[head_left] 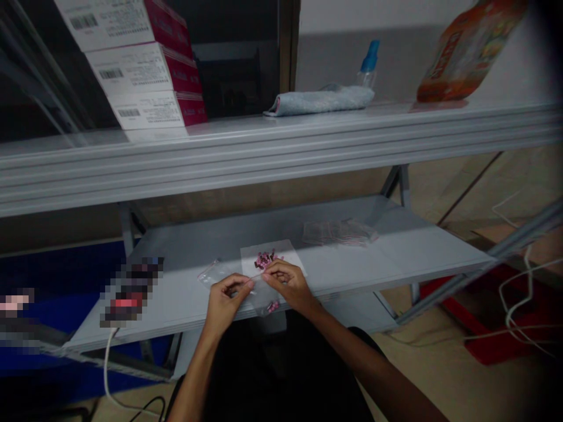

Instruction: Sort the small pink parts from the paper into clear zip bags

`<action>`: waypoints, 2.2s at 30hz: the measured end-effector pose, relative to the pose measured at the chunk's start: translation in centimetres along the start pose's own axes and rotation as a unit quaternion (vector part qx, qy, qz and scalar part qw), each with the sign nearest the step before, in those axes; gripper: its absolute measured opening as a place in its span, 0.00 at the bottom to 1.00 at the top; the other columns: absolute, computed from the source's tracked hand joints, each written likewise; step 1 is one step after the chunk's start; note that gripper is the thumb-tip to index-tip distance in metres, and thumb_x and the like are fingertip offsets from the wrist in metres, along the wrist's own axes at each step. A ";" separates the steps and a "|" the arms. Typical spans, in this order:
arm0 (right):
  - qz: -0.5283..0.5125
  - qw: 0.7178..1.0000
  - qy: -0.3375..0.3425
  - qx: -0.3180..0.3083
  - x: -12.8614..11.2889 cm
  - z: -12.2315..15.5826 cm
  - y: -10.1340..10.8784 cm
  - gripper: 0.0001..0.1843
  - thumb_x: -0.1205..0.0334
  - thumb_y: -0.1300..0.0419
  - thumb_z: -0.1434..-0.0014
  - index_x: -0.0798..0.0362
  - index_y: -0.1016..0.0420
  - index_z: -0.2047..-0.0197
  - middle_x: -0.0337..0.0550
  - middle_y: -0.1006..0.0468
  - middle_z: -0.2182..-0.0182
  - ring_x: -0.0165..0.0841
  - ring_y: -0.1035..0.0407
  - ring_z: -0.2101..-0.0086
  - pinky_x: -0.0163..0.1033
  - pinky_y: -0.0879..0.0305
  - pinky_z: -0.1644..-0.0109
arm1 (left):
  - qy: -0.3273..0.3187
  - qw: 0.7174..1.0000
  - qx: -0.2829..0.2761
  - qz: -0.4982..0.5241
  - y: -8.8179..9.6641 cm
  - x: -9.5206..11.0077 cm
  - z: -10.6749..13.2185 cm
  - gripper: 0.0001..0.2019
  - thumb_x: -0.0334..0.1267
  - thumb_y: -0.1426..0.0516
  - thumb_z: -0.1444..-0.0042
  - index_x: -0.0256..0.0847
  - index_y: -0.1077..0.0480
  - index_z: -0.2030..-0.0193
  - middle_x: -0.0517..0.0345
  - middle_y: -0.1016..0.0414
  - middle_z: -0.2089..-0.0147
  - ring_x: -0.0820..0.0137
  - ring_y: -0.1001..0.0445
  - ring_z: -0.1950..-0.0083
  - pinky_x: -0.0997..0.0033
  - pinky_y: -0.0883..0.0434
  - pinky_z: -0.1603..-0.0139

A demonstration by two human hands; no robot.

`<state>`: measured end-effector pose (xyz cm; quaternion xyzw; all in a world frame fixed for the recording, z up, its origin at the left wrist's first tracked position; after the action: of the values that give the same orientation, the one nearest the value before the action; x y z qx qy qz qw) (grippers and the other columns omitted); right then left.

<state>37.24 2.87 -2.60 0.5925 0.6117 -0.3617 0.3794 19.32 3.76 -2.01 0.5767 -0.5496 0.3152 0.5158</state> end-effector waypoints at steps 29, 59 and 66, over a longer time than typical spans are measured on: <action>0.047 0.998 -0.019 -0.036 0.4 0.1 -0.7 0.13 0.52 0.37 0.40 0.53 0.22 0.67 0.41 0.24 0.72 0.30 0.33 0.71 0.34 0.40 0.69 | -0.018 0.999 0.034 -0.011 0.4 0.0 0.1 0.08 0.41 0.35 0.47 0.39 0.20 0.69 0.55 0.20 0.70 0.68 0.24 0.68 0.73 0.29 0.66; 0.060 0.995 -0.011 -0.082 -0.4 0.1 -1.0 0.08 0.58 0.41 0.38 0.54 0.26 0.64 0.38 0.26 0.70 0.28 0.34 0.70 0.32 0.41 0.68 | 0.013 0.999 -0.012 0.031 0.6 -0.6 0.1 0.07 0.40 0.35 0.46 0.38 0.22 0.66 0.57 0.21 0.68 0.71 0.23 0.69 0.74 0.28 0.65; 0.102 0.991 0.034 -0.075 -0.8 0.3 -1.0 0.10 0.59 0.42 0.36 0.54 0.25 0.66 0.39 0.25 0.70 0.29 0.33 0.70 0.32 0.41 0.67 | 0.008 0.999 -0.028 0.019 0.2 0.1 0.2 0.07 0.40 0.35 0.46 0.37 0.22 0.65 0.56 0.21 0.67 0.70 0.23 0.68 0.73 0.27 0.64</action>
<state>36.30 2.18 -2.00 0.6339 0.5859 -0.2535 0.4366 19.12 3.52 -1.96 0.5490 -0.5648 0.3139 0.5303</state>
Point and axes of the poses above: each hand's wrist, its own z-axis away from the middle knuckle, its own y-axis out of the back of the hand, x = y × z, the point moved 5 cm from there along -z, towards the middle knuckle
